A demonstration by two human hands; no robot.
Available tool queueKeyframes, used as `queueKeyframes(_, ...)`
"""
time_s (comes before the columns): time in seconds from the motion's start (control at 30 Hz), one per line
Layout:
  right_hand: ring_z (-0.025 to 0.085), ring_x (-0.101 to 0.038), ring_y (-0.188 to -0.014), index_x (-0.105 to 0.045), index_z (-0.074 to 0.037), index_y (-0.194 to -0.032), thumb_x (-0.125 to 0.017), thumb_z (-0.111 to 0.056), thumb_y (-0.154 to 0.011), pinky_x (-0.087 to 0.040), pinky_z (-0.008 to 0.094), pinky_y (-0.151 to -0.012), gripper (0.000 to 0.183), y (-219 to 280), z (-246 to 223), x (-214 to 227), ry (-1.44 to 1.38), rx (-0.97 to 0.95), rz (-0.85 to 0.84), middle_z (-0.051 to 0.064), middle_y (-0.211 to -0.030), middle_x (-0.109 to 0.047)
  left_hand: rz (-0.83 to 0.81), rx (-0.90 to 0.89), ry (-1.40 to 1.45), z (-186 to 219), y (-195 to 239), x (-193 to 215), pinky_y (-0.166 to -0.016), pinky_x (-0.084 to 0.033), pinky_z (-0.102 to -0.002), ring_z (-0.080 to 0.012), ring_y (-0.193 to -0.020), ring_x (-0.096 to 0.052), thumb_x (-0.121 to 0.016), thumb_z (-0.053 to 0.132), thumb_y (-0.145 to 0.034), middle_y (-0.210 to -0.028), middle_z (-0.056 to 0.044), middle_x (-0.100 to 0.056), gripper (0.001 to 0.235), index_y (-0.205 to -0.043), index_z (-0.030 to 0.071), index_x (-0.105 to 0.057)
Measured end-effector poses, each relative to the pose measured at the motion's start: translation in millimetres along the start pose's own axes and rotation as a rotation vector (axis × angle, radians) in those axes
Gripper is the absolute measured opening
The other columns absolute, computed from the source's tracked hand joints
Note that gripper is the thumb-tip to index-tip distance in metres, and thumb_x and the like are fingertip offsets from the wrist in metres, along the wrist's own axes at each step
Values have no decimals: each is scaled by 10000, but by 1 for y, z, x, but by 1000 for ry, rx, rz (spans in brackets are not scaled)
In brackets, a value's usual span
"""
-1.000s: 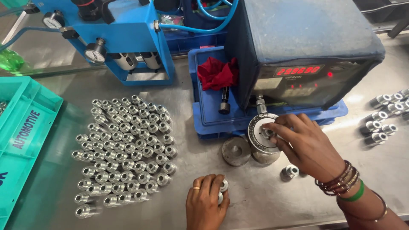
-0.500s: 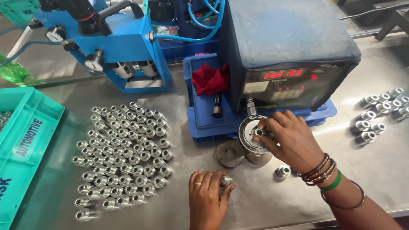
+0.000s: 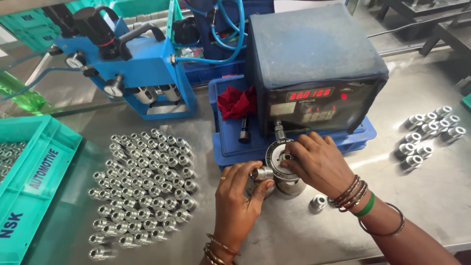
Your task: The recorder is inspecting and sorting metal components using a measurement jig.
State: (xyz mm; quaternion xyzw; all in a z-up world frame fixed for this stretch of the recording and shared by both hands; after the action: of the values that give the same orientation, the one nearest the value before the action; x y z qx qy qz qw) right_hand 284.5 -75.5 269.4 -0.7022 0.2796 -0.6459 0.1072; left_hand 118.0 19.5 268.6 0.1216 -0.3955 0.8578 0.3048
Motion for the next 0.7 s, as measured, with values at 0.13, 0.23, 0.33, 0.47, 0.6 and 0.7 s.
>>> queueKeyframes(0.13,256,-590,-871,-684,-109,-997,-755,-341,-824,-414,407,-719,298,-5,-5,25,23,65,-1,44,-900,-632,2,-4,10,-3,-8,-15,-861,-520,-418,-288,-941,-674,-826,189,-836,-998,-75,-719,365,-1142,69,-667)
queueKeyframes(0.23,255,-592,-885,-673,-92,-1022,-744,-311,-837,-417,401,-746,296,3,-6,54,-29,76,84,45,-958,-652,-15,-4,28,-6,-13,-31,-866,-520,-424,-290,-952,-681,-822,173,-831,-1015,-81,-721,362,-1139,68,-665)
queueKeyframes(0.33,267,-595,-882,-671,-97,-1000,-753,-304,-805,-432,402,-759,295,31,2,54,-85,18,57,45,-962,-655,-77,-26,6,-7,-20,-42,-885,-524,-430,-308,-997,-671,-807,161,-831,-1065,-91,-714,357,-1147,70,-666)
queueKeyframes(0.47,255,-621,-865,-705,-150,-958,-791,-374,-746,-471,381,-735,320,90,14,-10,-249,-5,-167,23,-944,-684,-231,-112,-82,0,-28,-59,-943,-503,-441,-330,-1055,-642,-779,135,-834,-1105,-96,-687,381,-1198,83,-679)
queueKeyframes(0.6,262,-616,-972,-709,-156,-1082,-764,-351,-817,-462,406,-742,334,121,19,-48,-230,-42,-380,23,-1019,-671,-295,-130,-138,0,-34,-71,-964,-492,-439,-325,-1051,-639,-776,146,-833,-1101,-92,-678,418,-1231,84,-664)
queueKeyframes(0.7,234,-568,-1091,-678,-199,-1188,-730,-411,-840,-437,443,-836,411,134,30,-61,-67,-182,-602,-21,-1123,-651,-285,-131,-154,-3,-33,-72,-978,-491,-441,-311,-1053,-644,-781,161,-832,-1104,-78,-684,412,-1218,89,-659)
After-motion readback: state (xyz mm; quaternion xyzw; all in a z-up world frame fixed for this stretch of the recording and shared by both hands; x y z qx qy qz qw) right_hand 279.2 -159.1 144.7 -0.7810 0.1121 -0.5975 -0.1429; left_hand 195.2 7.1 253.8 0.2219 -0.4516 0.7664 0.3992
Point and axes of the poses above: each hand's wrist, its own y-axis away from the middle knuckle, its own x-axis out of the back of the hand, z = x × y, the point moved 6 cm from there along -y, towards the middle knuckle
